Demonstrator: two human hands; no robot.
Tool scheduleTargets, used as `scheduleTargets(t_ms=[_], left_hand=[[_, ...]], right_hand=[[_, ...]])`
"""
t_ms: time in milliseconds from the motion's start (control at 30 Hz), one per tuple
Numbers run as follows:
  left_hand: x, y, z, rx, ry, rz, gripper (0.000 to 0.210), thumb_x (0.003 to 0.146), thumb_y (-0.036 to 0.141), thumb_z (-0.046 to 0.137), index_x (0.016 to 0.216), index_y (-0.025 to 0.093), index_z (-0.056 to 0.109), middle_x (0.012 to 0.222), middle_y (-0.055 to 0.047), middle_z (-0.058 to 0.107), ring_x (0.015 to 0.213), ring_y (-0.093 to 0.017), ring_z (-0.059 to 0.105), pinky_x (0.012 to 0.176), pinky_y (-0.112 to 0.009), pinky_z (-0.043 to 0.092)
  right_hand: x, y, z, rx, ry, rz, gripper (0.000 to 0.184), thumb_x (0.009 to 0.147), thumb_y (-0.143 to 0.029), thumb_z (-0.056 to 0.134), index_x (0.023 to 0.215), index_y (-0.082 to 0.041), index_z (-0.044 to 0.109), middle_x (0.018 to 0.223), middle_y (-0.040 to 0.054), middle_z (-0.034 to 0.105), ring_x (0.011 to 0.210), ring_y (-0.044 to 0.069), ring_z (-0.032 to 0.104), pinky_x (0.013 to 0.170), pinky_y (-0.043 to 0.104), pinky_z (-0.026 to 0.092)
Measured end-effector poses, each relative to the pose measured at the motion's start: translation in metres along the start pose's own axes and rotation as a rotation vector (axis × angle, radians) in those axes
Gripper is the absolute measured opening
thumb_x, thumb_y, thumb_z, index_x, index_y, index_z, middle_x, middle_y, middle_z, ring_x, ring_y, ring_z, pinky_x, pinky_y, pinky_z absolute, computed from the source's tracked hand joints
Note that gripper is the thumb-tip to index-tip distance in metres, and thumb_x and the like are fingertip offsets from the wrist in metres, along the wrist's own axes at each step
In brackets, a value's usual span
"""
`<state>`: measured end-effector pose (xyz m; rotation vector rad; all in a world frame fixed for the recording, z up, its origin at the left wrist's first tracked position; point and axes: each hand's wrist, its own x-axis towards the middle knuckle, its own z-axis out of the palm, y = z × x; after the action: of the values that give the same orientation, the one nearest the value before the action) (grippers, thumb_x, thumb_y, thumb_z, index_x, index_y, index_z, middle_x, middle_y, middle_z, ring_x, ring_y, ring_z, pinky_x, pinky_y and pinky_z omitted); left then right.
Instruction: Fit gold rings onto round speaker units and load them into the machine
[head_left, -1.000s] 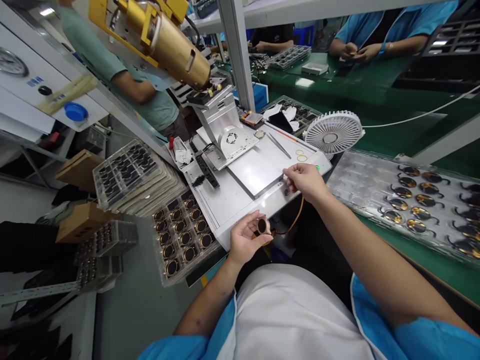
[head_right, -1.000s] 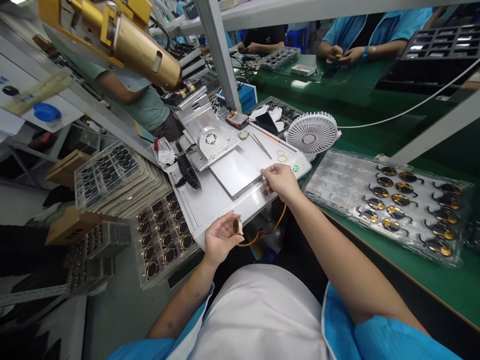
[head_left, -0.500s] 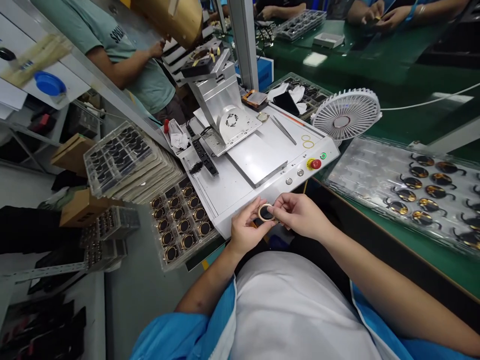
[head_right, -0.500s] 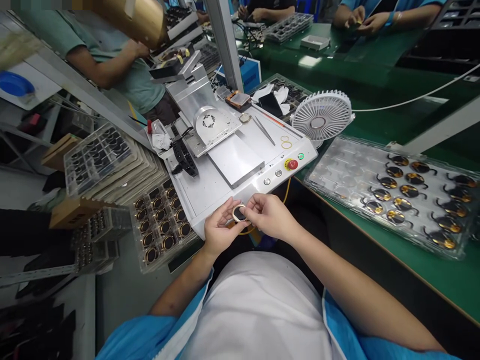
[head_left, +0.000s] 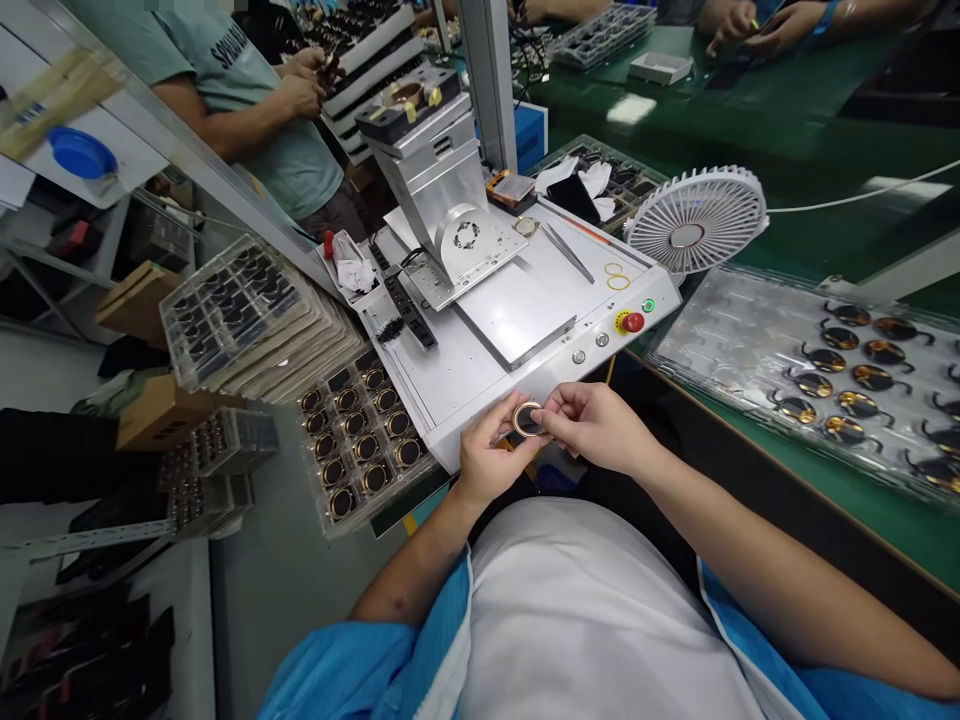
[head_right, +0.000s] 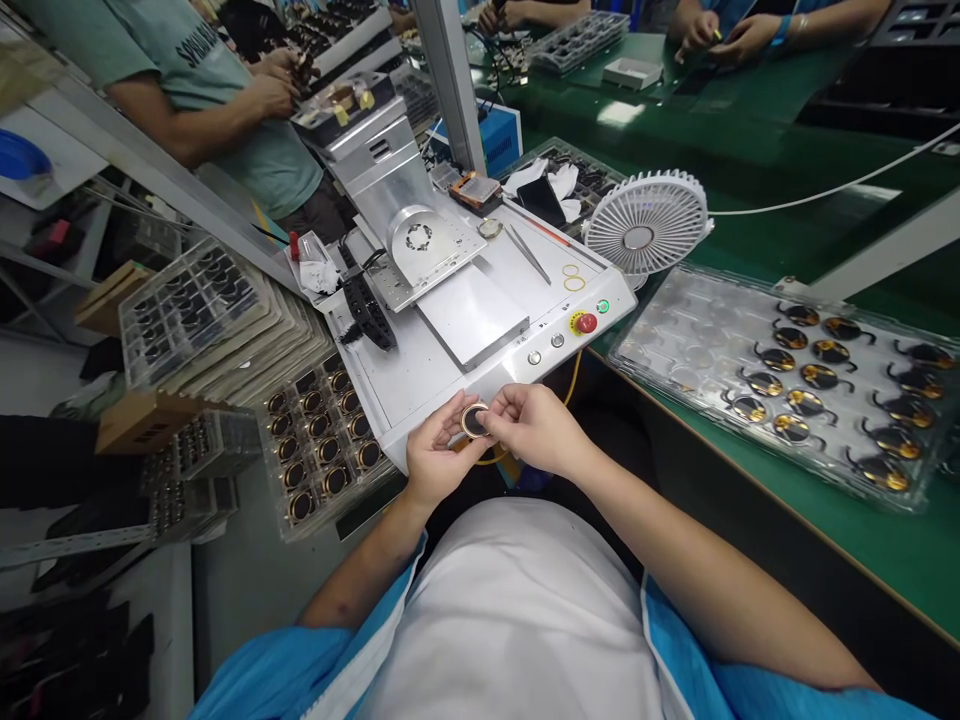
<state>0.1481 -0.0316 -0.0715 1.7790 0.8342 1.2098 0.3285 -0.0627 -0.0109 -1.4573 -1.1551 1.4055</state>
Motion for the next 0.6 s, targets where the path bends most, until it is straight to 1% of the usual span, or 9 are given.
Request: scheduleTargets(t_ms=[133, 300, 367, 433, 467, 500, 533, 567, 600], left_hand=[[0.000, 0.002, 0.000, 0.011, 0.008, 0.001, 0.067, 0.077, 0.023, 0.090, 0.139, 0.023, 0.066, 0.126, -0.013, 0.078, 0.110, -0.028, 0.078, 0.092, -0.035, 0.069], [-0.003, 0.002, 0.000, 0.039, 0.003, -0.044, 0.064, 0.077, 0.028, 0.090, 0.137, 0.022, 0.067, 0.126, -0.014, 0.078, 0.110, -0.029, 0.078, 0.093, -0.038, 0.069], [-0.005, 0.000, 0.003, 0.032, -0.007, -0.049, 0.064, 0.078, 0.028, 0.090, 0.137, 0.022, 0.066, 0.126, -0.013, 0.078, 0.110, -0.029, 0.078, 0.094, -0.039, 0.069], [-0.007, -0.001, 0.006, 0.011, -0.047, -0.024, 0.066, 0.079, 0.026, 0.089, 0.140, 0.023, 0.064, 0.127, -0.013, 0.077, 0.109, -0.028, 0.078, 0.094, -0.039, 0.069], [-0.007, 0.000, 0.007, 0.011, -0.085, 0.001, 0.068, 0.080, 0.025, 0.088, 0.143, 0.024, 0.062, 0.129, -0.013, 0.076, 0.110, -0.028, 0.078, 0.096, -0.040, 0.068], [-0.008, 0.001, 0.007, 0.024, -0.124, 0.034, 0.069, 0.081, 0.024, 0.087, 0.144, 0.024, 0.060, 0.131, -0.014, 0.074, 0.112, -0.028, 0.077, 0.099, -0.042, 0.067], [-0.007, 0.003, 0.006, 0.050, -0.156, 0.074, 0.070, 0.081, 0.023, 0.087, 0.145, 0.025, 0.059, 0.133, -0.014, 0.073, 0.115, -0.028, 0.076, 0.101, -0.043, 0.066], [-0.006, 0.006, 0.002, 0.087, -0.176, 0.117, 0.068, 0.081, 0.023, 0.087, 0.144, 0.025, 0.060, 0.134, -0.014, 0.072, 0.117, -0.028, 0.075, 0.103, -0.045, 0.065], [-0.005, 0.009, -0.005, 0.128, -0.180, 0.158, 0.065, 0.082, 0.021, 0.086, 0.142, 0.025, 0.062, 0.132, -0.013, 0.072, 0.117, -0.028, 0.074, 0.104, -0.045, 0.064]], right_hand=[[0.000, 0.003, 0.000, -0.078, 0.043, -0.025, 0.022, 0.078, -0.039, 0.068, 0.073, -0.019, 0.062, 0.057, 0.0022, 0.065, 0.043, 0.011, 0.050, 0.041, 0.021, 0.037], [0.002, 0.008, 0.002, -0.083, 0.098, -0.075, 0.026, 0.079, -0.042, 0.073, 0.073, -0.019, 0.061, 0.059, 0.0016, 0.065, 0.050, 0.012, 0.051, 0.045, 0.021, 0.038], [0.004, 0.011, 0.005, 0.010, 0.087, -0.060, 0.034, 0.077, -0.048, 0.078, 0.079, -0.019, 0.062, 0.062, 0.0008, 0.064, 0.053, 0.013, 0.053, 0.047, 0.022, 0.040], [0.002, 0.018, 0.004, 0.141, 0.018, -0.012, 0.045, 0.075, -0.059, 0.079, 0.082, -0.019, 0.062, 0.063, 0.0001, 0.062, 0.053, 0.013, 0.053, 0.046, 0.023, 0.042], [-0.002, 0.022, 0.000, 0.186, -0.004, 0.007, 0.049, 0.074, -0.064, 0.079, 0.081, -0.019, 0.062, 0.062, 0.0001, 0.061, 0.052, 0.014, 0.052, 0.046, 0.024, 0.043], [-0.009, 0.028, -0.008, 0.202, 0.016, 0.014, 0.052, 0.074, -0.068, 0.078, 0.079, -0.020, 0.061, 0.063, 0.0005, 0.061, 0.050, 0.014, 0.052, 0.046, 0.025, 0.043], [-0.019, 0.034, -0.019, 0.187, 0.091, 0.007, 0.053, 0.073, -0.070, 0.078, 0.078, -0.020, 0.061, 0.064, 0.0014, 0.061, 0.050, 0.014, 0.051, 0.046, 0.026, 0.044], [-0.034, 0.041, -0.034, 0.138, 0.217, -0.001, 0.052, 0.074, -0.070, 0.077, 0.078, -0.020, 0.063, 0.066, 0.0027, 0.063, 0.052, 0.015, 0.053, 0.048, 0.028, 0.045], [-0.053, 0.048, -0.052, 0.051, 0.381, 0.000, 0.051, 0.074, -0.070, 0.076, 0.079, -0.021, 0.065, 0.069, 0.0046, 0.066, 0.054, 0.017, 0.055, 0.050, 0.029, 0.046]])
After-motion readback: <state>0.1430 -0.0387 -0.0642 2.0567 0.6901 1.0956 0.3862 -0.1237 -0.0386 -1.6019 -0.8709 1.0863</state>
